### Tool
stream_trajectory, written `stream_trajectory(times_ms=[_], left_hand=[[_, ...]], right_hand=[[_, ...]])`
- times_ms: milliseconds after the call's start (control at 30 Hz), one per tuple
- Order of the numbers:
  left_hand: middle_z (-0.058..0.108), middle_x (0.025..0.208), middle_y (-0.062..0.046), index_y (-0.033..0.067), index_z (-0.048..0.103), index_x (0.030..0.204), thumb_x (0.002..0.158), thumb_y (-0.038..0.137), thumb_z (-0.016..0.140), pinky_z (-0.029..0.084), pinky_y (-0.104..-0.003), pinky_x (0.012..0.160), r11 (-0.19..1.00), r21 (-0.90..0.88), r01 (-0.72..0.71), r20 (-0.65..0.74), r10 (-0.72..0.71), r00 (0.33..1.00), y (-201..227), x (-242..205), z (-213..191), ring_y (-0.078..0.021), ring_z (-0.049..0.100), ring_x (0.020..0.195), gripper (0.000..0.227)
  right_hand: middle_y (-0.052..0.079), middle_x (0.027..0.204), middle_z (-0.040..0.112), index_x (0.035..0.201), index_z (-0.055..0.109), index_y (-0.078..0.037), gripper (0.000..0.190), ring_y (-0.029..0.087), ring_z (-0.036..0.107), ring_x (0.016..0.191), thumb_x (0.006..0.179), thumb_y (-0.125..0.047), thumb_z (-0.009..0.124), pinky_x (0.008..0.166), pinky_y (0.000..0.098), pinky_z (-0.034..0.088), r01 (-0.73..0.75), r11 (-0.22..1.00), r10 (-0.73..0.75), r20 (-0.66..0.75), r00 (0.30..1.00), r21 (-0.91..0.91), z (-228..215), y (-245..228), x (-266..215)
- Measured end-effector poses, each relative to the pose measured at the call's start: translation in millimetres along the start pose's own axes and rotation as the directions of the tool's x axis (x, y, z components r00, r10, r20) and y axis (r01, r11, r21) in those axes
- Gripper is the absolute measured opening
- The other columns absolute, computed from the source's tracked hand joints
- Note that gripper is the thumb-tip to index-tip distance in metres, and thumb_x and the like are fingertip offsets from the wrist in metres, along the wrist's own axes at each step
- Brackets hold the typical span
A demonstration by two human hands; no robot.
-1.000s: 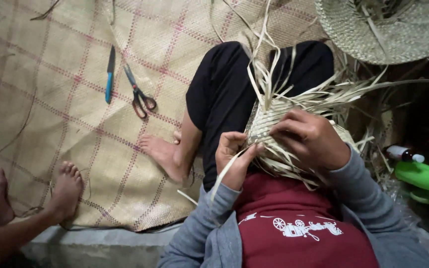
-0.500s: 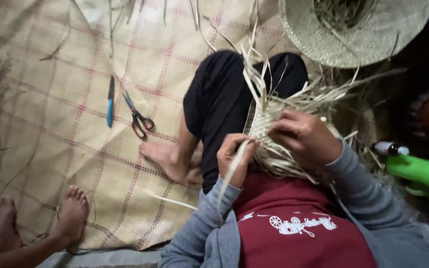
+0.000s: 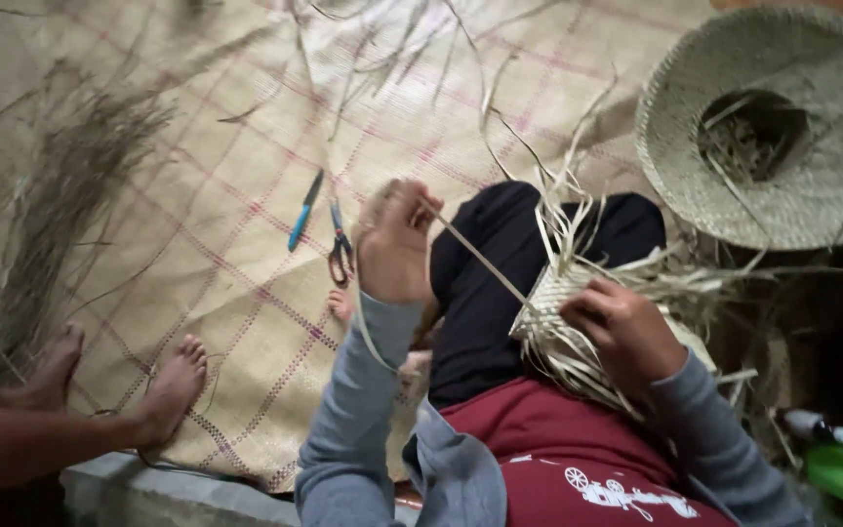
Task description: Weaving a hat using dried plant fibers while sitting on a floor mat.
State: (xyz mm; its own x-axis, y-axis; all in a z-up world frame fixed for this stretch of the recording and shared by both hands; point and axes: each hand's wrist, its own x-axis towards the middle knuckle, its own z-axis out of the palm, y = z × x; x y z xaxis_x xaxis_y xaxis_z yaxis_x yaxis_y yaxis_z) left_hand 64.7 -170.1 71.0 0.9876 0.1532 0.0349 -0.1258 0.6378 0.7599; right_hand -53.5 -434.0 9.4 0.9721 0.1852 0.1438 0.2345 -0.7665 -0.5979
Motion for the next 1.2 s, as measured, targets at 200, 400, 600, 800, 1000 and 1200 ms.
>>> stream_trajectory(times_ms=[200,400,600,800,1000,1200], left_hand=[[0.077,0.084,-0.009,0.0045,0.075,0.093,0.101,0.016,0.069,0.068,-0.034,0.078,0.974,-0.219,0.056,0.055,-0.045,0.997,52,42,-11,-0.0200,0.079,0.076,0.015],[0.075,0.094,-0.010,-0.0002,0.073,0.105,0.098,0.014,0.072,0.065,-0.031,0.073,0.936,-0.321,-0.143,0.105,0.185,0.977,103,84,-46,-0.0191,0.072,0.075,0.016],[0.072,0.094,-0.013,-0.0037,0.071,0.104,0.093,0.009,0.074,0.063,-0.031,0.068,0.946,-0.250,-0.207,-0.079,0.193,0.978,149,135,-89,-0.0179,0.067,0.073,0.017],[0.077,0.096,-0.016,-0.0036,0.075,0.110,0.095,-0.008,0.069,0.050,-0.025,0.047,0.931,0.054,-0.360,-0.388,0.352,0.852,188,169,-132,-0.0128,0.056,0.055,0.017],[0.071,0.067,-0.001,0.0068,0.072,0.085,0.100,0.019,0.070,0.054,-0.020,0.030,0.447,0.848,-0.285,-0.138,0.705,0.696,195,192,-196,-0.0057,0.054,0.037,0.020],[0.071,0.084,-0.005,0.0026,0.066,0.133,0.107,0.010,0.057,0.062,-0.014,0.039,0.264,0.948,-0.179,0.003,0.554,0.833,173,143,-157,-0.0064,0.064,0.050,0.028]], right_hand=[[0.005,0.086,0.072,0.091,0.078,-0.023,0.006,0.036,0.073,0.081,0.084,-0.024,0.078,0.071,0.0478,0.058,-0.024,0.997,0.026,-0.023,0.999,0.076,4,-3,0],[0.001,0.091,0.073,0.088,0.079,-0.010,0.010,0.019,0.068,0.066,0.084,-0.018,0.074,0.063,0.0322,0.054,-0.055,0.995,0.055,0.006,0.998,0.086,5,-9,0],[-0.001,0.091,0.078,0.088,0.082,-0.009,0.012,0.017,0.072,0.067,0.083,-0.019,0.076,0.064,0.0293,0.059,-0.088,0.994,0.084,0.049,0.995,0.065,12,0,-3],[-0.002,0.089,0.078,0.089,0.082,-0.011,0.014,0.017,0.071,0.067,0.084,-0.022,0.075,0.063,0.0315,0.055,-0.093,0.994,0.090,0.055,0.994,0.053,12,2,-1],[-0.002,0.086,0.077,0.086,0.082,-0.013,0.011,0.018,0.072,0.066,0.080,-0.021,0.077,0.063,0.0310,0.057,0.009,0.997,-0.016,0.089,0.996,0.080,9,7,-6],[-0.002,0.084,0.079,0.087,0.083,-0.013,0.011,0.016,0.072,0.059,0.081,-0.019,0.076,0.057,0.0297,0.059,-0.051,0.998,0.048,0.071,0.996,0.047,7,-2,-3]])
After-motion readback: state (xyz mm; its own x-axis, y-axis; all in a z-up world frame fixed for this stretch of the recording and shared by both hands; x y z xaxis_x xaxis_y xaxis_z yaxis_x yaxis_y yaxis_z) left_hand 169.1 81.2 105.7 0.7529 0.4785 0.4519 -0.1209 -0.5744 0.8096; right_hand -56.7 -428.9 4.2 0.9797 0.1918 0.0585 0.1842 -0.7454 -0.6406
